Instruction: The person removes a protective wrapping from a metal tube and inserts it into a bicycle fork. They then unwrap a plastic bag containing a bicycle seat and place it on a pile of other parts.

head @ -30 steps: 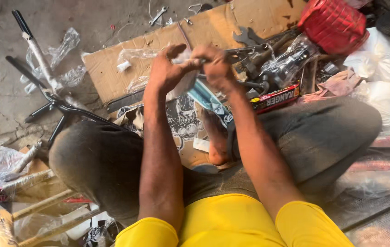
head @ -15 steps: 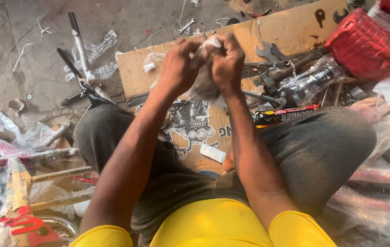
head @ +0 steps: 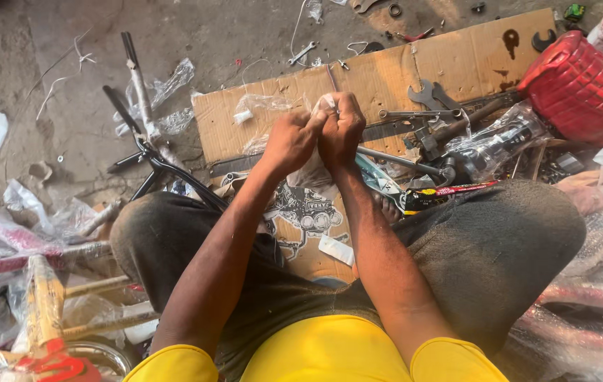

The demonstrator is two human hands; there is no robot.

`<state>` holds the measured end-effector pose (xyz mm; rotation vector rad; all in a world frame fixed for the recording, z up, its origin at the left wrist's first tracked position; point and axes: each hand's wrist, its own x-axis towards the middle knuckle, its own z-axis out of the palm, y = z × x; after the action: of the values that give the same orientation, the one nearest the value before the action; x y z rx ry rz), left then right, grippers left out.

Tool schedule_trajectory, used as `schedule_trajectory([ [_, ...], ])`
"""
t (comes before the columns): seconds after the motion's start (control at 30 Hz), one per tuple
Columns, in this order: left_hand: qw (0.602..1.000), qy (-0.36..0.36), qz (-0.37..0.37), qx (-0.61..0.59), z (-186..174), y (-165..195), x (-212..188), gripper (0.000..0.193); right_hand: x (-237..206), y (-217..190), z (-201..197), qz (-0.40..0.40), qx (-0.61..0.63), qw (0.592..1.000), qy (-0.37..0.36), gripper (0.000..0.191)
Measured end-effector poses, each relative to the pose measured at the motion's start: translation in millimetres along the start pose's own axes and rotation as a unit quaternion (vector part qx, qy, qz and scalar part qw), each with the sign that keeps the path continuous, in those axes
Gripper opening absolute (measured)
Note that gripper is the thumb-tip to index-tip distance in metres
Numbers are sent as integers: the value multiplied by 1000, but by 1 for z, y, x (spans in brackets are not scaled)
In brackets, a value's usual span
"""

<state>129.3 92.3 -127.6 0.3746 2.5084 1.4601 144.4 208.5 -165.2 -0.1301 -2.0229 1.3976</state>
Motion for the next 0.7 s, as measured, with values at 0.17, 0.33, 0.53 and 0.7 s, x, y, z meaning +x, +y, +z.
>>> schedule_trajectory([
  [0.17,997,-43,-32,51,5,-5,-17,49,12,9,0,146,33,989,9,9],
  [0.33,990,-67,54,110,9,-21,-31,46,12,21,6,190,36,981,20,12],
  [0.53,966,-128,78,211,7,-35,-43,34,5,36,11,250,9,966,70,12],
  [0.7,983,-27,131,128,0,-44,-46,6,24,36,-10,222,42,951,-213,22],
])
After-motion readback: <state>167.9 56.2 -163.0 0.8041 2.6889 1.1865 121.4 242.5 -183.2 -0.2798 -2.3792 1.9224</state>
